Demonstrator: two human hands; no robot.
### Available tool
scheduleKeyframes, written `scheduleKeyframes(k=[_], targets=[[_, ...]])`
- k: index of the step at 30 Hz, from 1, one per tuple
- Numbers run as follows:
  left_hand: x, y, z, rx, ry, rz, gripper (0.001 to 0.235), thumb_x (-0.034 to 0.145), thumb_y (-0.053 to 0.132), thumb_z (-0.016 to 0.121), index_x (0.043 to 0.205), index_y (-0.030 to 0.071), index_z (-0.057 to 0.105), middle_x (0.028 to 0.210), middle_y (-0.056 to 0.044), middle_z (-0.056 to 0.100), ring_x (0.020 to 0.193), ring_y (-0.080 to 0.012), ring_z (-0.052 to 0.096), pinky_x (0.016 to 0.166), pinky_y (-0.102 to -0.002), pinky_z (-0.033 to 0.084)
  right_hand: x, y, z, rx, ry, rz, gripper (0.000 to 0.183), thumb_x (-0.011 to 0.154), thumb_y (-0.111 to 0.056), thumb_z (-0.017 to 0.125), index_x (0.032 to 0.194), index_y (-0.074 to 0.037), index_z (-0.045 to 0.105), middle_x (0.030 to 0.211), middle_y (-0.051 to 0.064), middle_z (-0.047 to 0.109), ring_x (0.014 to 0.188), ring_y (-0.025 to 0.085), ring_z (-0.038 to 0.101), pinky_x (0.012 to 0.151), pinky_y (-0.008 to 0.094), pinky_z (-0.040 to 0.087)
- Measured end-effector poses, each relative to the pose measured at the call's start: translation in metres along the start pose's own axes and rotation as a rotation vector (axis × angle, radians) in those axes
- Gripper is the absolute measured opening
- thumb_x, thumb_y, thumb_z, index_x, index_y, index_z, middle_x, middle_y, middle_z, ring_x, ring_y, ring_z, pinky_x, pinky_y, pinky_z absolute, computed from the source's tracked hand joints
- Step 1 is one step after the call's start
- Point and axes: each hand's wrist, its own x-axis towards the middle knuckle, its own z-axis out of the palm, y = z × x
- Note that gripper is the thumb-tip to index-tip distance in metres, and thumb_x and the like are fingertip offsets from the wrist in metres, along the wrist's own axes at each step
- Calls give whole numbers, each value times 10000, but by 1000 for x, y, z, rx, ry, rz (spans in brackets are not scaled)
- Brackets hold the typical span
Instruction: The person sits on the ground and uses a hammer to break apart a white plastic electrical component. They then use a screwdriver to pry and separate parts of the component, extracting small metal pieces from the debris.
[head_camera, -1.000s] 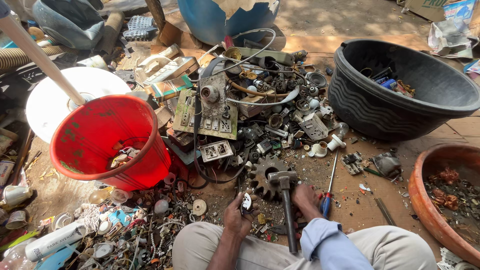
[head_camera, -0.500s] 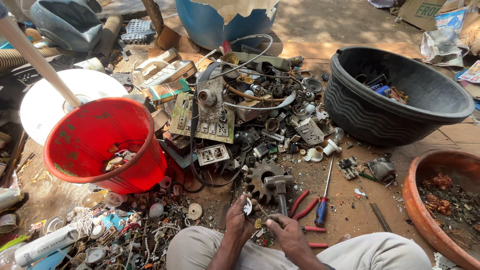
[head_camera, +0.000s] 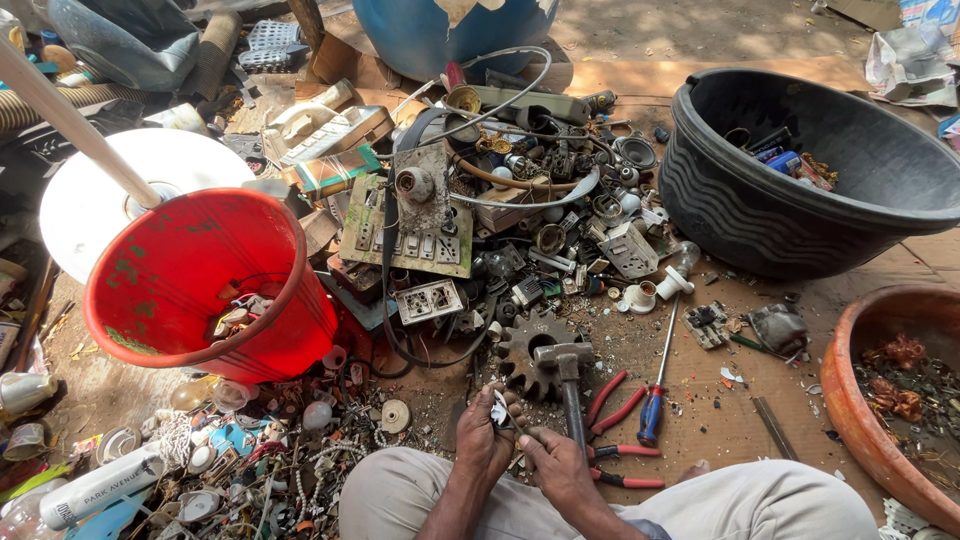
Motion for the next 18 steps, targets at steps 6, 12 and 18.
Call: scheduleKeyframes(k=[6, 12, 18], targets=[[-4, 6, 12, -24, -30, -10, 256, 1035, 275, 584, 1109, 31, 613, 899, -113, 667, 766, -234, 667, 694, -389, 602, 2, -3, -11, 284, -153, 121, 286, 1040, -231, 617, 960, 43, 623, 668, 41, 560, 402, 94, 371, 337, 261, 264], [3, 33, 21, 11, 267, 342, 263, 1034, 254, 496, 1094, 9, 571, 954, -154, 655, 852, -297, 714, 800, -453, 663, -9, -30, -11, 0, 104, -618, 319, 1107, -264, 560, 1211, 24, 649, 767, 65, 617, 581, 115, 500, 467, 271, 413], [23, 30, -17, 118, 378, 359, 274, 1043, 298, 528, 1144, 54, 602, 953, -83, 671, 829, -227, 698, 658, -378, 586, 39, -29, 0, -139, 207, -110, 404, 1112, -320, 536, 1186, 72, 597, 702, 58, 564, 508, 136, 460, 457, 309, 365]])
